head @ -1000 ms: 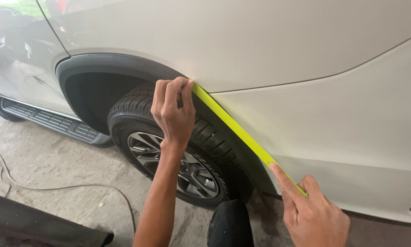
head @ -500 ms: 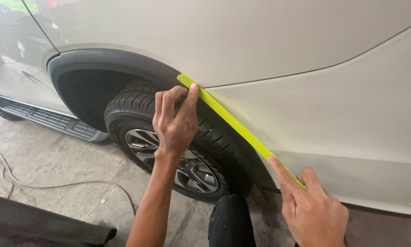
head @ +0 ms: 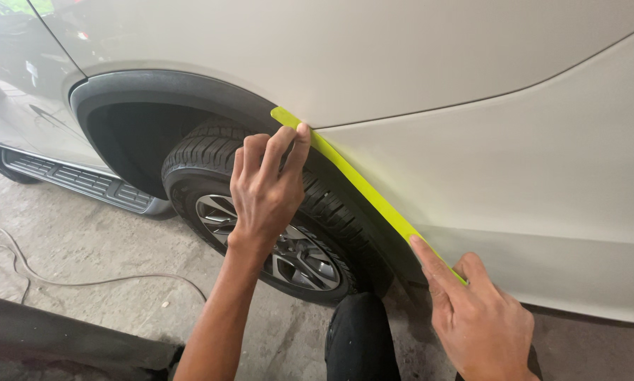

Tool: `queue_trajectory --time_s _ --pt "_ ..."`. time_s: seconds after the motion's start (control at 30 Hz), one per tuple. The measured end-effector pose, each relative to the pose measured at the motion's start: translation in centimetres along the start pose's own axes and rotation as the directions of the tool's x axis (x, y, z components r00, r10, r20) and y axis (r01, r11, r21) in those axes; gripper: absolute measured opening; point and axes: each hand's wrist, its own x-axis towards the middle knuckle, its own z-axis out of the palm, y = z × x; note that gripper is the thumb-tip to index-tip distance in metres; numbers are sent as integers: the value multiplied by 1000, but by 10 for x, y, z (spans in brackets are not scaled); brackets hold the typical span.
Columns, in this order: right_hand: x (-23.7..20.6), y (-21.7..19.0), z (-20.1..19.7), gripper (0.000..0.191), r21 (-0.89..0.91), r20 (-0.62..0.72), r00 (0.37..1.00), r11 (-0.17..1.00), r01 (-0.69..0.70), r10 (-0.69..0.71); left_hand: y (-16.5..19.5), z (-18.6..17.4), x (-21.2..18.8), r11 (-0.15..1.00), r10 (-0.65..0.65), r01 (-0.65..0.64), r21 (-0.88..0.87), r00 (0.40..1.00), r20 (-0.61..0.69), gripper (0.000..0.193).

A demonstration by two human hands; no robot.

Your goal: The person applies a strip of bright green tape along the lower edge of a white car's rear quarter panel. They smooth the tape with their fingers to ensure it adheres, then tear off the end and press the final section firmly.

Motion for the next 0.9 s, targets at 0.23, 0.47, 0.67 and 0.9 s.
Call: queue_trajectory --time_s 0.23,0.47,0.67,0.9 --pt "2 -1 8 56 43 59 998 999 -5 2 2 -3 -2 999 30 -32 38 998 49 52" --pt "2 1 1 57 74 38 999 997 23 -26 0 -3 -2 998 40 -44 46 996 74 52" --pt "1 6 -10 59 71 98 994 997 40 -47 -1 -6 -3 996 45 -54 72 992 114 52" --pt "5 3 5 72 56 159 987 998 24 -33 -1 -6 -3 994 37 -50 95 990 135 50"
